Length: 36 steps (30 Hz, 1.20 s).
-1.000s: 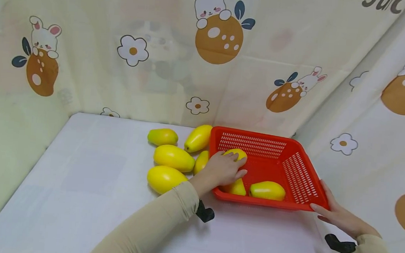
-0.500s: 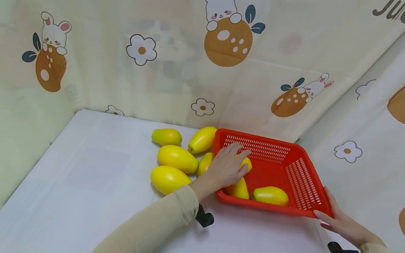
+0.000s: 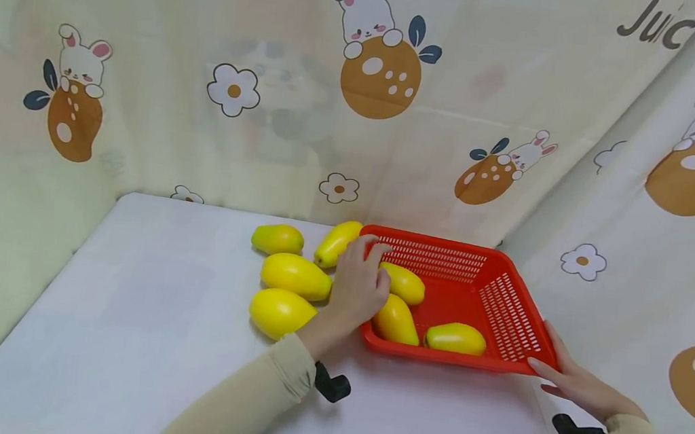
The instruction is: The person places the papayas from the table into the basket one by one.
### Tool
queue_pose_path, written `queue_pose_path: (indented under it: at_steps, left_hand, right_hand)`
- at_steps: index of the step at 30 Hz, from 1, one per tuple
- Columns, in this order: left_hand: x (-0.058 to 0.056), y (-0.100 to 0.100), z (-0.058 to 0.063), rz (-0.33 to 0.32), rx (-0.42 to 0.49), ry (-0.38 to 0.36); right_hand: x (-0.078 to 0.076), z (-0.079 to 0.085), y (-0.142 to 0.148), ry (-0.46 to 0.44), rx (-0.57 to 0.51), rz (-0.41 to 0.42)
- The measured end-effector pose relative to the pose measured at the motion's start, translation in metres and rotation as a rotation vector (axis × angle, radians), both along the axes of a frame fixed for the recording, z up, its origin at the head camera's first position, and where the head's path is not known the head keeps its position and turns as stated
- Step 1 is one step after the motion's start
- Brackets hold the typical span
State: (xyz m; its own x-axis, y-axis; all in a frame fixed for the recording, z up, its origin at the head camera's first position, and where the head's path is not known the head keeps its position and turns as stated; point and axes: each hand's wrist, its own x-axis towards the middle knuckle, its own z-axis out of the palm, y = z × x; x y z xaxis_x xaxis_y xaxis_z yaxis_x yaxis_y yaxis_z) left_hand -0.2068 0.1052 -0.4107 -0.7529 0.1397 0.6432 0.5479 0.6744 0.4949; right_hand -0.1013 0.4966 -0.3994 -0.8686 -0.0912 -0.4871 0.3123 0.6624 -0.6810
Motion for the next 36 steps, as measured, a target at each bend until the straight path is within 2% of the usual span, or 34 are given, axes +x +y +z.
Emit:
queue_pose_path:
  at_steps: [6, 10, 13, 16, 18, 25, 31, 36]
  left_hand:
    - [-0.007, -0.046, 0.014, 0.098, 0.165, -0.006]
    - [-0.016, -0.087, 0.014, 0.169, 0.277, 0.012]
    - [-0.025, -0.109, 0.010, 0.209, 0.290, 0.029]
    - [-0.035, -0.122, 0.005, 0.213, 0.239, 0.004]
    - [-0.042, -0.126, 0.001, 0.197, 0.174, -0.047]
    - [-0.054, -0.135, -0.016, 0.140, -0.102, -0.332]
    - [-0.049, -0.147, -0.027, -0.035, -0.248, -0.610]
    - [-0.041, -0.153, -0.026, -0.093, -0.278, -0.763]
  right_hand:
    - [0.000, 0.001, 0.003, -0.009, 0.015, -0.007]
    - [-0.002, -0.002, 0.000, -0.009, 0.017, -0.003]
    - [-0.004, -0.001, -0.001, -0.002, 0.023, 0.000]
    - [-0.004, 0.001, -0.002, 0.002, 0.028, -0.003]
    - [-0.003, 0.002, -0.002, -0.003, 0.030, -0.004]
    - [0.004, -0.002, 0.000, -0.029, 0.010, -0.034]
    - [0.005, -0.003, 0.001, -0.045, 0.042, -0.044]
    - [0.003, -0.003, -0.002, -0.043, 0.032, -0.045]
